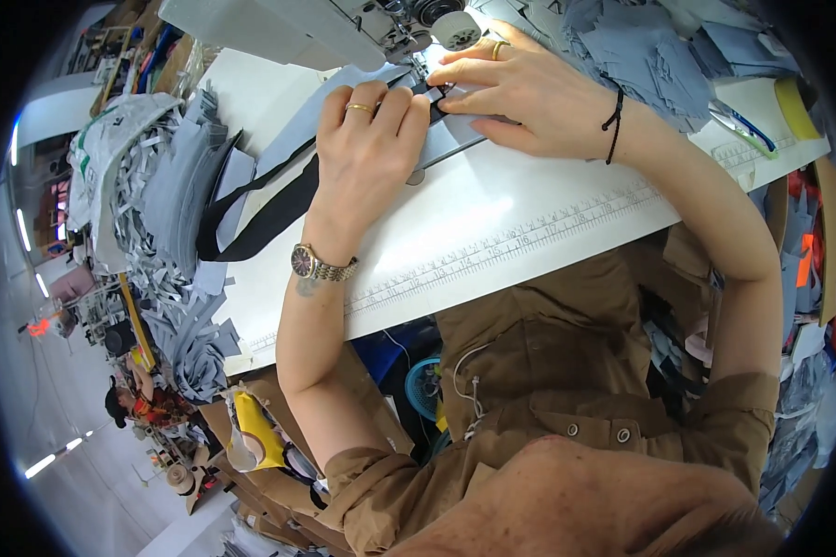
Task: Sewing together fabric straps and components using an industrial sewing machine.
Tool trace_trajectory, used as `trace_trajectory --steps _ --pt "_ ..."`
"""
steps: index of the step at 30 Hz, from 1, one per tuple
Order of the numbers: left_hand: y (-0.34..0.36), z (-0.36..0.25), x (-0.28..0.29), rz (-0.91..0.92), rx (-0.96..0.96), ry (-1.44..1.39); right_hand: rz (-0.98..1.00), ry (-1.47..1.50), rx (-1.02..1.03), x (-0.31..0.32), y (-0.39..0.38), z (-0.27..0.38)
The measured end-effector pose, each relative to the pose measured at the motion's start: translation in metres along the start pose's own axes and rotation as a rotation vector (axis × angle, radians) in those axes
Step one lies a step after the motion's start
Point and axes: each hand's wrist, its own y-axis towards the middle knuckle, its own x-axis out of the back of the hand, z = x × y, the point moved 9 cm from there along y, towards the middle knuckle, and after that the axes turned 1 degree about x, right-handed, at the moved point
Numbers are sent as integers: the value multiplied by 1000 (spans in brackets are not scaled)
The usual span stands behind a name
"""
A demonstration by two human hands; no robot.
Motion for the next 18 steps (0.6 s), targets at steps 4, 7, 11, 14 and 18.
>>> trace_trajectory --steps 4,7,11,14,18 --pt "1 -1 3 -25 7 5 4 17 10 1 0 2" --pt "0 1 0 22 30 -11 9 -18 16 0 0 2" --pt "-3 5 -1 -7 42 -59 24 19 -3 -5 -1 -1" --pt "-5 11 -3 -15 81 -110 50 32 -17 -6 0 -2" --pt "-5 10 -1 -7 123 -108 50 -103 38 -3 2 6"
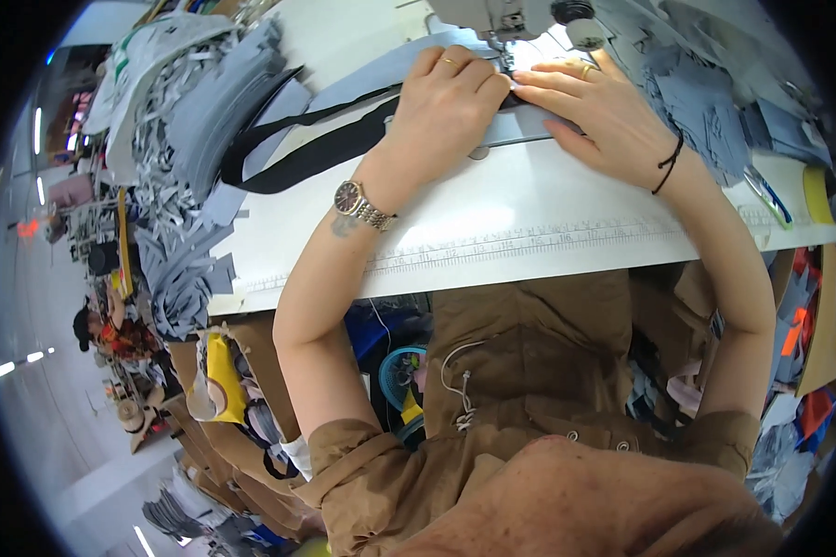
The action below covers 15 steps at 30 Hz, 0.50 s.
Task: Sewing together fabric straps and components using an industrial sewing machine.
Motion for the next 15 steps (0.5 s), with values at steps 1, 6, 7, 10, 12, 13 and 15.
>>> trace_trajectory --steps 1,6,7,10,12,13,15 --pt "0 1 1 22 9 2 86 -39 -51 -7 0 -3" --pt "-29 74 27 30 499 -224 70 -52 -29 -1 -2 1" --pt "-44 102 29 43 684 -263 65 -77 -32 0 -2 1" --pt "-76 145 30 224 764 -139 87 -65 -53 -5 -3 -1" --pt "-93 158 15 396 754 -70 84 -74 -56 -6 -3 -2" --pt "-91 160 18 324 693 -72 85 -77 -50 -7 -3 -1" --pt "-114 176 1 511 934 -108 81 -69 -72 -7 -3 -3"
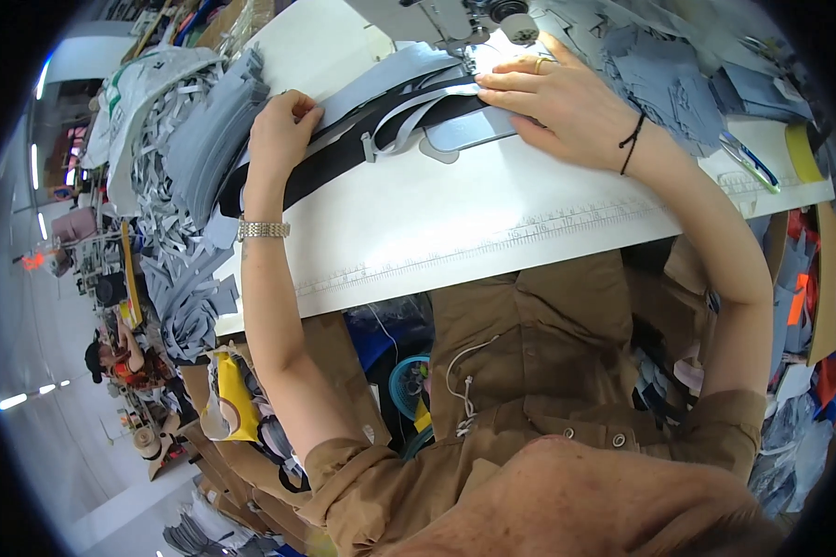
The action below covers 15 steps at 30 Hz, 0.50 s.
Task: Sewing together fabric straps and components using an industrial sewing machine.
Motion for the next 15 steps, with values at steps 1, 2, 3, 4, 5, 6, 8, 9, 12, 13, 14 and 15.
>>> trace_trajectory --steps 1,2,3,4,5,6,8,9,12,13,14,15 --pt "1 -6 1 -11 -50 22 -3 13 -2 0 0 0" --pt "0 -10 2 -9 -60 18 -2 10 -6 0 0 0" --pt "-5 -29 15 -141 -210 134 -15 5 1 1 0 1" --pt "-11 -43 24 -227 -289 275 -31 3 6 2 -1 2" --pt "-18 -57 31 -271 -373 257 -38 3 -5 2 -1 1" --pt "-20 -53 43 -315 -228 169 -55 1 4 3 -1 1" --pt "-32 -58 58 -340 -93 82 -67 9 -3 3 -1 0" --pt "-36 -59 56 -212 -48 -118 -83 3 14 4 -1 1" --pt "-53 -98 47 65 -123 -529 -94 2 33 4 -2 2" --pt "-61 -124 40 208 -250 -740 -92 3 34 4 -2 2" --pt "-64 -134 38 213 -250 -739 -92 6 30 4 -2 2" --pt "-68 -150 43 106 -360 -579 -95 21 23 5 -3 1"
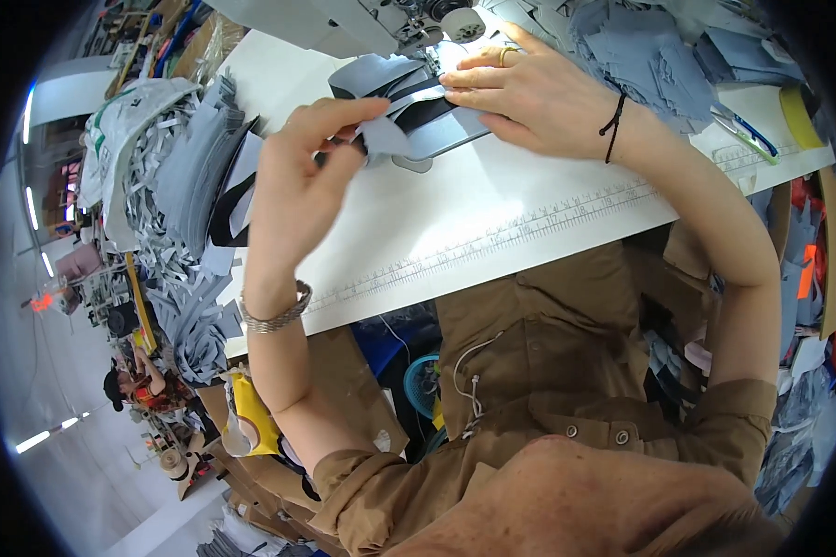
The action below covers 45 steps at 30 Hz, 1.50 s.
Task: Sewing together fabric straps and components using an industrial sewing machine.
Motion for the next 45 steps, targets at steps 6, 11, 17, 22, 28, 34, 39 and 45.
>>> trace_trajectory --steps 6,11,17,22,28,34,39,45 --pt "5 -43 -62 -391 -592 996 -9 33 12 1 2 1" --pt "10 -7 -79 -262 -502 859 -17 83 -6 2 1 -2" --pt "6 -5 -76 -320 -555 785 -6 82 0 4 3 -1" --pt "9 -6 -75 -315 -562 757 -44 85 31 9 3 1" --pt "12 -7 -75 -304 -567 758 -31 35 28 6 2 1" --pt "14 -7 -74 -287 -547 668 -7 19 14 1 2 1" --pt "12 -10 -77 -289 -586 708 32 24 35 2 5 0" --pt "12 -8 -73 -253 -556 633 -27 32 82 10 10 4"
